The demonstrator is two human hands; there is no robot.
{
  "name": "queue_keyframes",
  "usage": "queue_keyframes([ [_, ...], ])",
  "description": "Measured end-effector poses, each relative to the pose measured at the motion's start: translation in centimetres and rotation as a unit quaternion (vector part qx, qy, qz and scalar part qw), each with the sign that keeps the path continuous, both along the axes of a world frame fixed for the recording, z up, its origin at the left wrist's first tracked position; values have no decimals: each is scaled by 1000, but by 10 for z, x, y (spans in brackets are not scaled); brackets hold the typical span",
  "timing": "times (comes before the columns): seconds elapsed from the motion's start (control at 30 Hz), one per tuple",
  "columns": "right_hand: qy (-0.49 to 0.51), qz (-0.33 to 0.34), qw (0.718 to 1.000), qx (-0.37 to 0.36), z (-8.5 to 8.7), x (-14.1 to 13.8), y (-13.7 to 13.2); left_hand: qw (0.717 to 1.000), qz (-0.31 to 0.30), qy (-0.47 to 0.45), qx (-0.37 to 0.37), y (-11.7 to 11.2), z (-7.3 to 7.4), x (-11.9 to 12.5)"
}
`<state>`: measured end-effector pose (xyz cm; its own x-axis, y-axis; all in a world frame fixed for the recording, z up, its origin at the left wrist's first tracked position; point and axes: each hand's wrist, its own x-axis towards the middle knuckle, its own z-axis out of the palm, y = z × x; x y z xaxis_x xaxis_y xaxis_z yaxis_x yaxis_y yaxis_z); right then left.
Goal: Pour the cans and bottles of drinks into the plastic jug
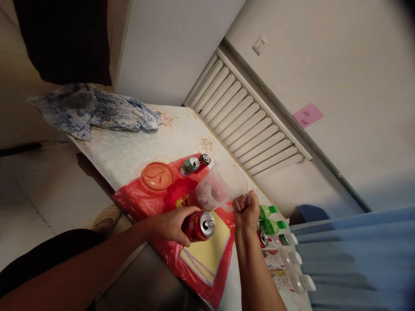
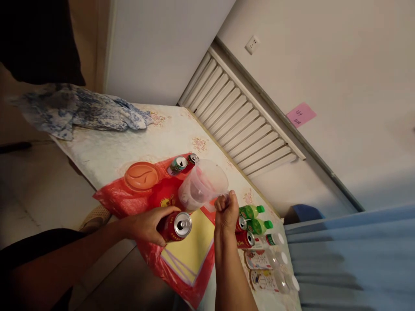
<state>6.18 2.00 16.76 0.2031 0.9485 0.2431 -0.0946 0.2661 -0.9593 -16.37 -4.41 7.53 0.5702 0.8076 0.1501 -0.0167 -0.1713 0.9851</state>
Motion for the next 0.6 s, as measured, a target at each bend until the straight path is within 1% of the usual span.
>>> queue_keyframes([
  [0.13, -22, -2, 1000, -9, -22, -17, 5, 999, -41, 6, 11, -5, 1, 7],
  [0.23, -4, 4, 1000, -21, -41, -26, 6, 998, -55, 26, 33, -6, -1, 12],
  [0.3, 12, 1, 1000, -25, -49, -30, 5, 997, -65, 37, 37, -6, -4, 16],
  [0.4, 14, -9, 1000, -22, -54, -33, 1, 996, -76, 43, 35, -6, -8, 22],
  [0.47, -19, -18, 1000, -17, -53, -30, -3, 996, -79, 37, 33, -5, -10, 26],
  [0.53, -52, -29, 998, -9, -52, -22, -11, 996, -81, 27, 24, -5, -10, 31],
  [0.6, -56, -55, 997, -11, -54, -8, -23, 997, -75, 23, 14, -4, -8, 37],
])
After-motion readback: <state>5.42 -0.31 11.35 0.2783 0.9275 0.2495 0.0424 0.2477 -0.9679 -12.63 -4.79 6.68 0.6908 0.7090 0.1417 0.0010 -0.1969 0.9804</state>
